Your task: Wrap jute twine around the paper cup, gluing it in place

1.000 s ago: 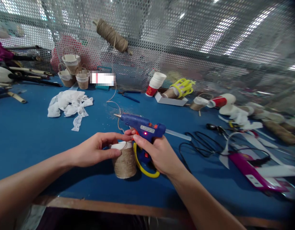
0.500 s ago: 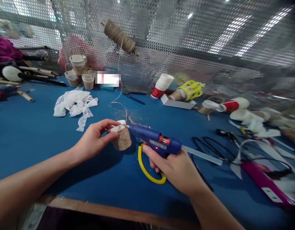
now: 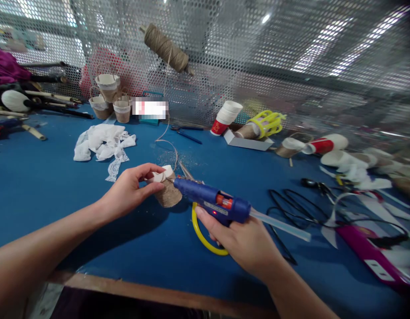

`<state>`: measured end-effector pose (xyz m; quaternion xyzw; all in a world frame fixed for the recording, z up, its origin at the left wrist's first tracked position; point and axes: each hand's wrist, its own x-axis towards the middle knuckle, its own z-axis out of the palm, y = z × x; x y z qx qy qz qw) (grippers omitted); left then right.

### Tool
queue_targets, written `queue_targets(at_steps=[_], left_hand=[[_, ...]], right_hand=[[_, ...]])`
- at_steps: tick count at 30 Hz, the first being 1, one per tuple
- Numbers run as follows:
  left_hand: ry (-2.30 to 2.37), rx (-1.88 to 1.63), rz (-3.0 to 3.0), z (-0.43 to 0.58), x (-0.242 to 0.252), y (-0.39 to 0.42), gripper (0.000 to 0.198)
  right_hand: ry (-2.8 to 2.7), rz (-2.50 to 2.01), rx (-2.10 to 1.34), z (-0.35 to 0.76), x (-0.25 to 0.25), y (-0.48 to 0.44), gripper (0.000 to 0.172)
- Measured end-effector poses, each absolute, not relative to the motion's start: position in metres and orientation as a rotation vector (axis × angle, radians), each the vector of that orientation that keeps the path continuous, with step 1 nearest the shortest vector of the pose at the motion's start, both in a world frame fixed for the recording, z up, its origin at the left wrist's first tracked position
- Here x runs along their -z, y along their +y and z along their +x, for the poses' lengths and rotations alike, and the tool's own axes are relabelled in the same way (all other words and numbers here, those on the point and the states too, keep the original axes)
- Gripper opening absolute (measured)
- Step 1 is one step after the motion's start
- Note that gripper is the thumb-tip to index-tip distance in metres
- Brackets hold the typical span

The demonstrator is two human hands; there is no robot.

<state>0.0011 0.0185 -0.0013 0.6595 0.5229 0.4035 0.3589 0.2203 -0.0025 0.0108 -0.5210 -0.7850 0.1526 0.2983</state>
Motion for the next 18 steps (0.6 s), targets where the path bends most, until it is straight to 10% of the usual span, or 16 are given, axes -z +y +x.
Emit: queue_targets(at_steps=[18], left_hand=[[1.337, -1.026, 1.806, -0.0012, 0.0019, 0.0200, 0.028]], right_hand=[[-2.166, -1.425, -0.306, 0.2152, -0.0156, -0.0033, 0.018]])
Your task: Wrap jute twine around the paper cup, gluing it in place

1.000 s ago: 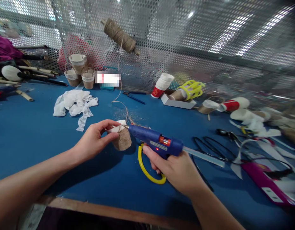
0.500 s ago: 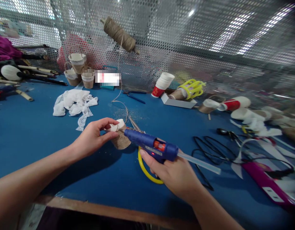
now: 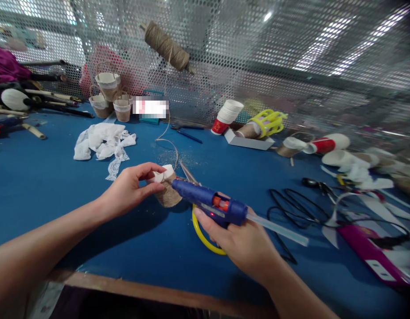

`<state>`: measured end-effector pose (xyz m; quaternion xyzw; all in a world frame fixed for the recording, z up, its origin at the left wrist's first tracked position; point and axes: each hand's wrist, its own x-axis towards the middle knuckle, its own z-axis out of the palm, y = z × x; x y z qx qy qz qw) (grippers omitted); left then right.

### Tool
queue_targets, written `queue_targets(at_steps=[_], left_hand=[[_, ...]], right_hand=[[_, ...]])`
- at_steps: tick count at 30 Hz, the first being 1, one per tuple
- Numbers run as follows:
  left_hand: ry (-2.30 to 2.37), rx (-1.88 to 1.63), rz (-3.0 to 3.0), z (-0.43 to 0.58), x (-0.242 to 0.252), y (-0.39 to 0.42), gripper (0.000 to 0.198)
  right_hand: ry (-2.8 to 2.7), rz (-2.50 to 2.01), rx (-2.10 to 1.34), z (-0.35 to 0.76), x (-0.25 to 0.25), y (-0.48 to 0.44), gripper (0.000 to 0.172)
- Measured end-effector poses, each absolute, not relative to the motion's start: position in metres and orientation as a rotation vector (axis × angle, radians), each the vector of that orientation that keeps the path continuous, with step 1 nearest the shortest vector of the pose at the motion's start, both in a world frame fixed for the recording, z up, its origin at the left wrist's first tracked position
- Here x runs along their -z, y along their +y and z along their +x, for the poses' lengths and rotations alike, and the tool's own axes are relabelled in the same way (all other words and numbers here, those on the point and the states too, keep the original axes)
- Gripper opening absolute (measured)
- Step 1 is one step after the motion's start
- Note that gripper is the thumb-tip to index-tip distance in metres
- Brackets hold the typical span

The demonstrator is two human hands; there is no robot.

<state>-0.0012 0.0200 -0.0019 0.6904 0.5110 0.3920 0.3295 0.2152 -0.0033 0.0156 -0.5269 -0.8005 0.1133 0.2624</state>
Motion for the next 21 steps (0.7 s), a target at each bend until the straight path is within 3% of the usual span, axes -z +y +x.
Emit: queue_targets(at_steps=[17, 21], left_hand=[[1.332, -0.983, 1.852, -0.003, 0.000, 0.020, 0.029], [1.323, -0.981, 1.849, -0.004, 0.001, 0.021, 0.029]], right_hand=[[-2.136, -1.424, -0.336, 0.214, -0.022, -0.006, 0.017], [-2.116, -1.387, -0.534, 0.214, -0.024, -0.004, 0.020]])
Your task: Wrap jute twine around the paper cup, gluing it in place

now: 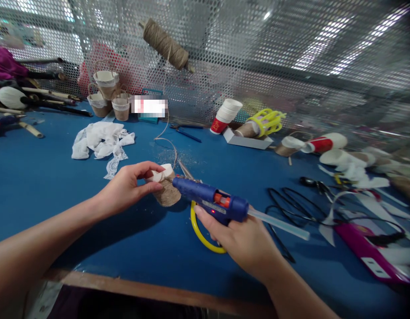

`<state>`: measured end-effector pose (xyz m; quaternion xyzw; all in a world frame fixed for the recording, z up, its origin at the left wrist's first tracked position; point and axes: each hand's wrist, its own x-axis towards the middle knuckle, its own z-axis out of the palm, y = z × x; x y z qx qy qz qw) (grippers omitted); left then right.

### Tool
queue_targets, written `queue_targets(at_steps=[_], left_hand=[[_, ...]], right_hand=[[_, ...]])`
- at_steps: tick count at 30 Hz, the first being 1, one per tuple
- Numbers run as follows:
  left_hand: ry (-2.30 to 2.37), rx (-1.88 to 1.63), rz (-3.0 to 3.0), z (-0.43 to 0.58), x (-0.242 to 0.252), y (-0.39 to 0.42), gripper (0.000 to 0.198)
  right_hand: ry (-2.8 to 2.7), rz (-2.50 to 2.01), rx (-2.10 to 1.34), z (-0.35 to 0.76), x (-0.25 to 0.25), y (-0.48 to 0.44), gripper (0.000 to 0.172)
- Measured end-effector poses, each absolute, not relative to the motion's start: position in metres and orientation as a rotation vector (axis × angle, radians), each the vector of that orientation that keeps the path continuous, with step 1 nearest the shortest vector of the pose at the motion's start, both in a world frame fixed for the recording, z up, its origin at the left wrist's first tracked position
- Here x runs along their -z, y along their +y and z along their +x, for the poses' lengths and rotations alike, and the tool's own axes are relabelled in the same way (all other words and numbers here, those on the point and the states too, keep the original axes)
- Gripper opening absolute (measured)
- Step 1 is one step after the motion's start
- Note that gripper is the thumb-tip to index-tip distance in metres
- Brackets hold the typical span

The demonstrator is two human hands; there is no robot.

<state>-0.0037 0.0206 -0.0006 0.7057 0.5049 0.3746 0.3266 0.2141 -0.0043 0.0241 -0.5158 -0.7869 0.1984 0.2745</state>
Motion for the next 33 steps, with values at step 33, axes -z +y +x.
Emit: queue_targets(at_steps=[33], left_hand=[[1.251, -0.907, 1.823, -0.010, -0.001, 0.024, 0.032]], right_hand=[[-2.047, -1.396, -0.686, 0.222, -0.020, 0.003, 0.023]])
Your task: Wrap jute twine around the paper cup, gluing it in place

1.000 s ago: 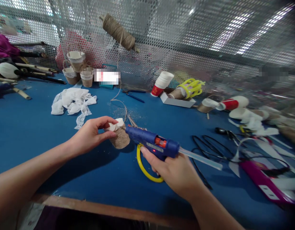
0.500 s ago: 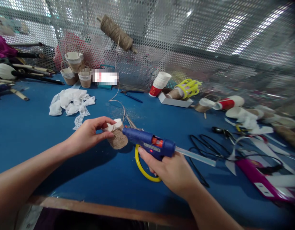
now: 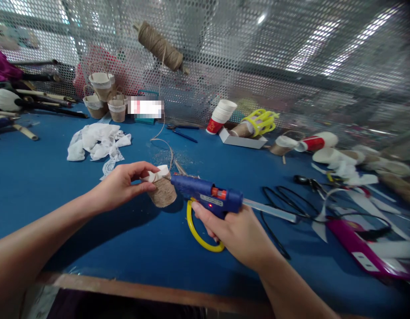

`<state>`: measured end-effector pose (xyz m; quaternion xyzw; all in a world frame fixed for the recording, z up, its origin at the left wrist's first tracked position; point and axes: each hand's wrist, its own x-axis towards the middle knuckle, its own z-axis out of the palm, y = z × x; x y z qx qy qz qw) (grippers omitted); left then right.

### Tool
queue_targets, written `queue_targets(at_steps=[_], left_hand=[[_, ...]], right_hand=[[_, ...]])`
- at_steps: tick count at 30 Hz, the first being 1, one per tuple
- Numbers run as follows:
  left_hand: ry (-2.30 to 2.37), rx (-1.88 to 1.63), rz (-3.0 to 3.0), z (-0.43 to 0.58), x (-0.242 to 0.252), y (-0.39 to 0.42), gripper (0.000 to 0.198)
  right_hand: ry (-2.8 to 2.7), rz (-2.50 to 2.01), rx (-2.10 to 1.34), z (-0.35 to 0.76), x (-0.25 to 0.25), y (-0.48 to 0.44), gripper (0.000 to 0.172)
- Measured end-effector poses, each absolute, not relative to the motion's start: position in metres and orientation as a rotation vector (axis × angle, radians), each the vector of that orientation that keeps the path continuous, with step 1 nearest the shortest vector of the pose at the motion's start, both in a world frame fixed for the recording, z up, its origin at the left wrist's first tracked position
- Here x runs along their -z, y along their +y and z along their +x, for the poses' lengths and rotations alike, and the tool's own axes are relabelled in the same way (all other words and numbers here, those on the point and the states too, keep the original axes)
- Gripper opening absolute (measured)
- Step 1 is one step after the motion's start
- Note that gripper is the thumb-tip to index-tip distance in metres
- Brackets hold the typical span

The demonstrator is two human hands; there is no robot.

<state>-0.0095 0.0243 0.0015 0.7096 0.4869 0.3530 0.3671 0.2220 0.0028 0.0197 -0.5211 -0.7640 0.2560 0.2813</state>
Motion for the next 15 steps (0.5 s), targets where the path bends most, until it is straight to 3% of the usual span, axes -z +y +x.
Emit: queue_targets(at_steps=[6, 15], left_hand=[[1.239, -0.919, 1.836, -0.010, -0.001, 0.025, 0.032], [1.237, -0.915, 1.832, -0.011, 0.000, 0.025, 0.031]], right_hand=[[-1.968, -1.474, -0.846, 0.222, -0.022, 0.004, 0.033], [-1.955, -1.513, -0.915, 0.221, -0.029, 0.001, 0.029]])
